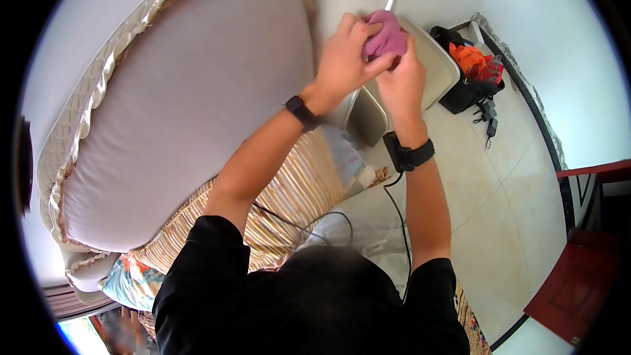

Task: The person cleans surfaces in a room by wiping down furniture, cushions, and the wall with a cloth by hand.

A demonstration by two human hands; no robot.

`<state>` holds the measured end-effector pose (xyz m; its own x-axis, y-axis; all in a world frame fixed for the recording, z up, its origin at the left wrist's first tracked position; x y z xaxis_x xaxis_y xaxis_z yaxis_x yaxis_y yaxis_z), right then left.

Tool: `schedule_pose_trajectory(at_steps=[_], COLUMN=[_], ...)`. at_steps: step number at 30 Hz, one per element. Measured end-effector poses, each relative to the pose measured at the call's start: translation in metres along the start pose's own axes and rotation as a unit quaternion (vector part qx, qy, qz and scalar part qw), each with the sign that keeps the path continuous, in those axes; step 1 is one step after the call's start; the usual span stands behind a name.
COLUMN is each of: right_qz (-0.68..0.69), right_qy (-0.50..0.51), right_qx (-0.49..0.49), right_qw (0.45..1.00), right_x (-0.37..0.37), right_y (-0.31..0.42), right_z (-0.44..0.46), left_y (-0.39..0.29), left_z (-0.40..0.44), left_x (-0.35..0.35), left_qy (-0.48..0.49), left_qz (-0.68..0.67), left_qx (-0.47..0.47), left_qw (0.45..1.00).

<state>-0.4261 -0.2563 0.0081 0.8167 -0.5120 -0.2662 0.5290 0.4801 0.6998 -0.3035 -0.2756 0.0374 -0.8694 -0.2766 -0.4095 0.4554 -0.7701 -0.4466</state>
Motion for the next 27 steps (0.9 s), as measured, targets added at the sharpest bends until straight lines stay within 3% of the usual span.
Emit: schedule_pose_trajectory(at_steps=[5, 10, 13, 16, 22, 27], right_qz=[-0.015, -0.025, -0.091, -0.065, 0.024, 0.104], right_qy=[0.041, 0.088, 0.17, 0.205, 0.214, 0.124], right_qx=[0.037, 0.112, 0.135, 0.184, 0.272, 0.295], right_qw=[0.998, 0.99, 0.972, 0.959, 0.938, 0.942], right_x=[0.019, 0.032, 0.034, 0.026, -0.005, -0.033], right_y=[-0.029, -0.08, -0.116, -0.132, -0.146, -0.206], right_z=[-0.035, -0.077, -0.108, -0.125, -0.127, -0.124], left_y=[0.03, 0.051, 0.054, 0.057, 0.05, 0.048], left_z=[-0.043, -0.087, -0.118, -0.139, -0.157, -0.148], left_x=[0.013, 0.044, 0.064, 0.078, 0.114, 0.175], left_qy=[0.026, 0.165, 0.182, 0.209, 0.229, 0.212], left_qz=[0.027, 0.073, 0.069, 0.027, -0.039, -0.078], left_qx=[0.005, -0.124, -0.143, -0.224, -0.314, -0.33], left_qw=[0.999, 0.976, 0.97, 0.951, 0.921, 0.916])
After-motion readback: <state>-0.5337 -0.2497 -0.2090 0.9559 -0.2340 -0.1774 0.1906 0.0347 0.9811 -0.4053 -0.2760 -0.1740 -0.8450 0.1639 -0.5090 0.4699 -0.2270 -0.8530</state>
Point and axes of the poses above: each hand's wrist, its own z-axis towards the middle knuckle, its own x-axis out of the palm, y = z × x, the point moved 8 cm from there along z, towards the middle knuckle, and after that the axes turned 4 degrees about -x, right-handed, at the moved point
